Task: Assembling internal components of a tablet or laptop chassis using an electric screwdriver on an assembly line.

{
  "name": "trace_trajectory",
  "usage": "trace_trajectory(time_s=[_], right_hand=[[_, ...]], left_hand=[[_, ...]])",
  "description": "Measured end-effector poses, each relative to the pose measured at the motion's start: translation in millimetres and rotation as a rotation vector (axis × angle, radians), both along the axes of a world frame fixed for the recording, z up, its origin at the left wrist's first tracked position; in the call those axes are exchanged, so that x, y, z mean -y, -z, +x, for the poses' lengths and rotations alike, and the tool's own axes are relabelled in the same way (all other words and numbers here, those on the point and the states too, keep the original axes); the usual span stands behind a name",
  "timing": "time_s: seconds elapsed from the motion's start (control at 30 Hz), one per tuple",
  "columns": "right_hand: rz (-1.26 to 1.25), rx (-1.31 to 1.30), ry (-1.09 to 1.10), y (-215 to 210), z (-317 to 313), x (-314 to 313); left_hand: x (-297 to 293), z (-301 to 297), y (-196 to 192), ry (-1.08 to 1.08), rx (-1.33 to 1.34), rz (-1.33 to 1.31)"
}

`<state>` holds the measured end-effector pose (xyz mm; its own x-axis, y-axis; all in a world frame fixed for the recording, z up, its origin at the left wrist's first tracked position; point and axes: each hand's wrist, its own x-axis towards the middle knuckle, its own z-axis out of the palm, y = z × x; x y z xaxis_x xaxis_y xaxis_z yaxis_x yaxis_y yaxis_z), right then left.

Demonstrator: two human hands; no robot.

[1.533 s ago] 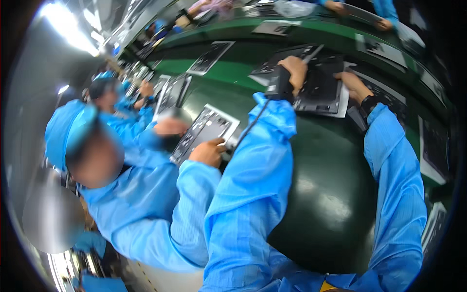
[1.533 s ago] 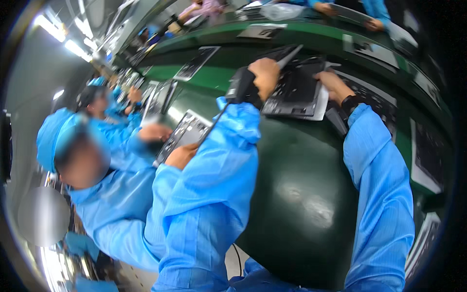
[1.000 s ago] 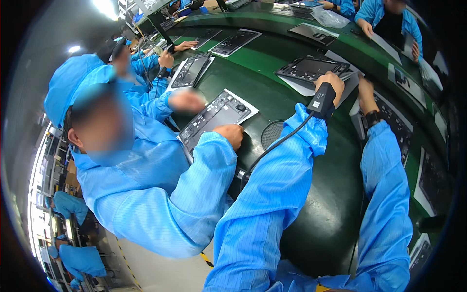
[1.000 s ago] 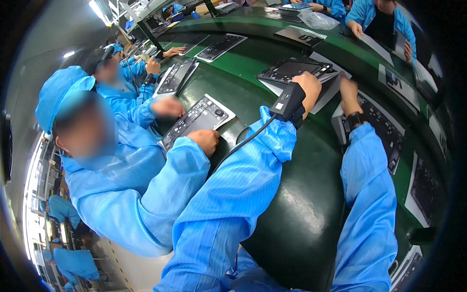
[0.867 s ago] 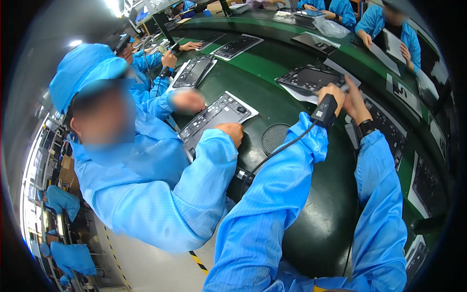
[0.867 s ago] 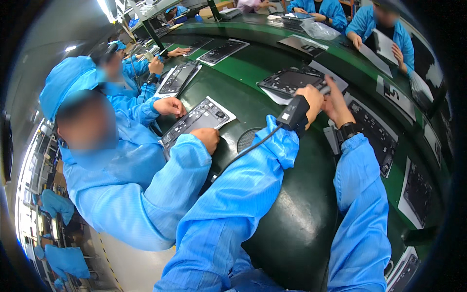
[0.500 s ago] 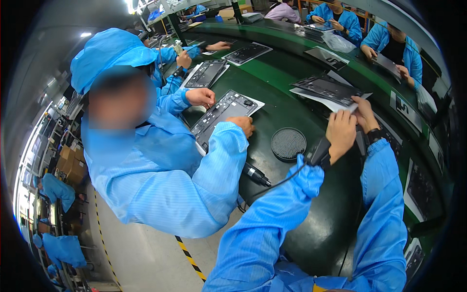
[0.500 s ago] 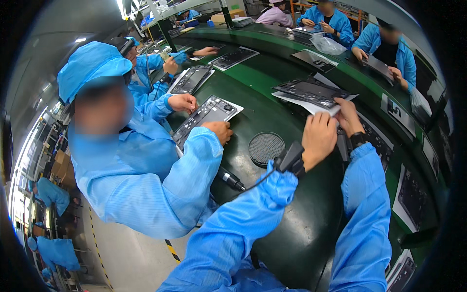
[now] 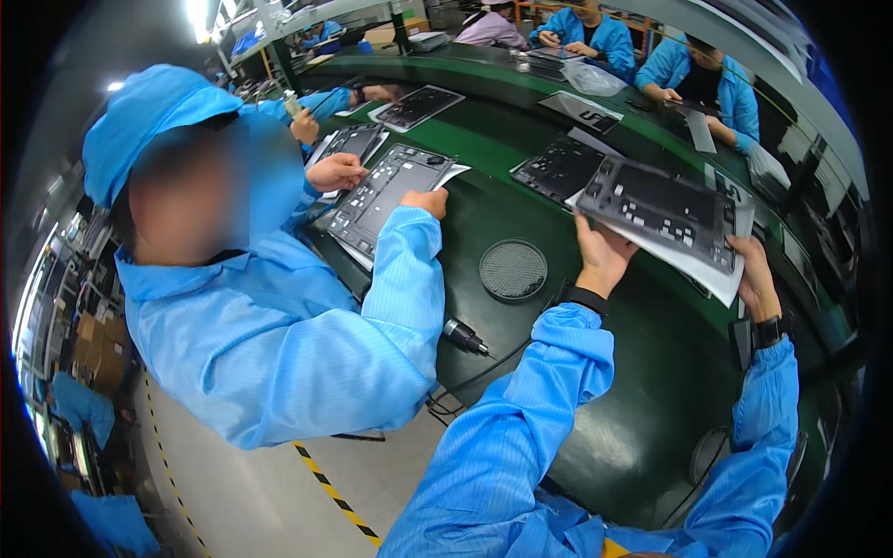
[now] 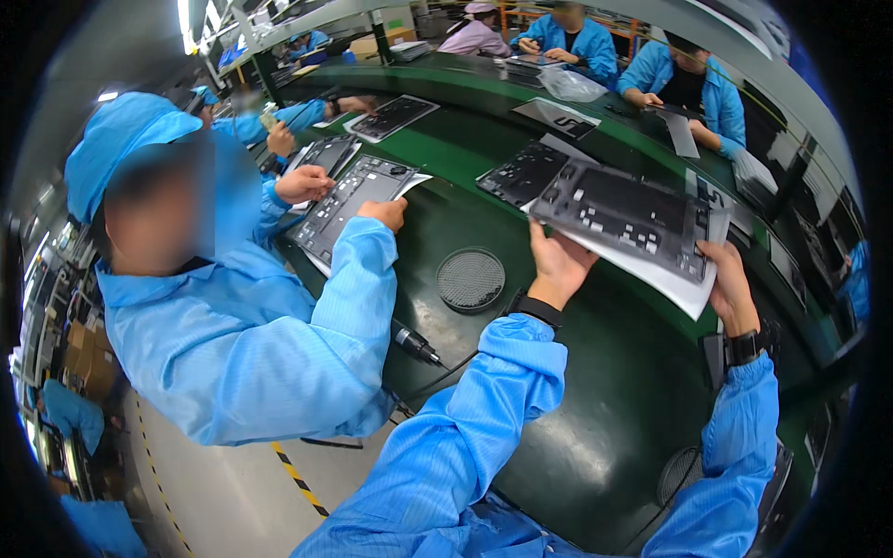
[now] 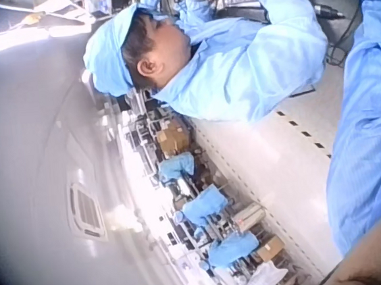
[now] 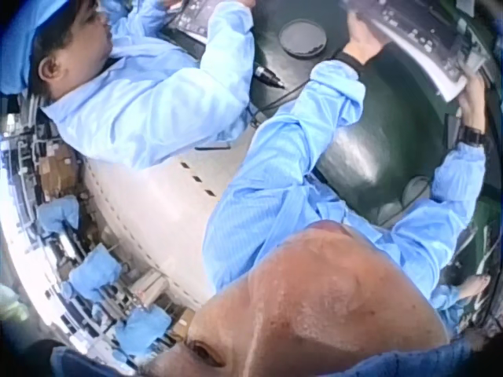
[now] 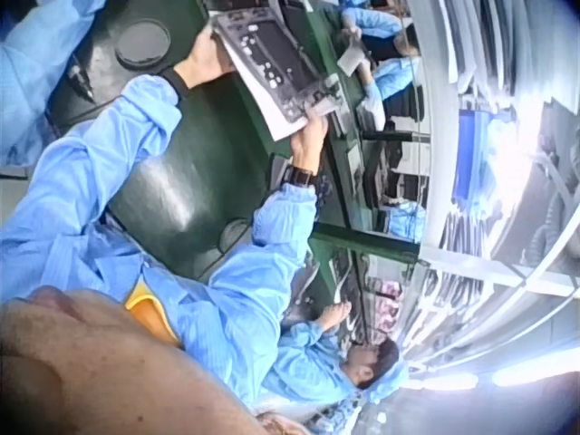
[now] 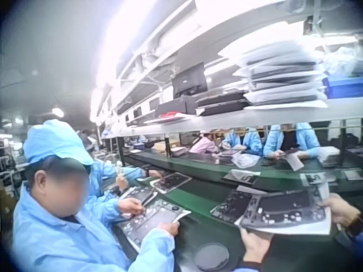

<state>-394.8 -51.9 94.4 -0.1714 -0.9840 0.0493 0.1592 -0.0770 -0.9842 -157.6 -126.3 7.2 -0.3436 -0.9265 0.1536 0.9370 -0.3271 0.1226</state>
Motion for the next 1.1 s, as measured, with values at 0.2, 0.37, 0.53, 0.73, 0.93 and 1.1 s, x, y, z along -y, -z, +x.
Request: trace_trajectory(time_s=[0.2,0.37,0.53,0.73,0.93,1.1], right_hand=[[0.008,-0.006,0.022,12,-5,-77],[0.063,-0.006,0.103,18,-9,-137],[0.072,0.064,0.261,25,2,-217],[0.102,0.185,0.517,52,26,-323],[0.083,0.298,0.596,90,7,-379],[-0.087,0.332,0.824,79,-11,-417]], left_hand=[[-26,0,-6,0.021,-0.068,-0.069],[-51,1,-4,0.246,0.059,-0.078],[-95,-11,-5,0.375,0.138,-0.066],[-159,-35,13,0.376,0.417,-0.049],[-191,-73,23,0.197,0.818,-0.285],[-215,-130,-9,0.52,0.632,-0.456]])
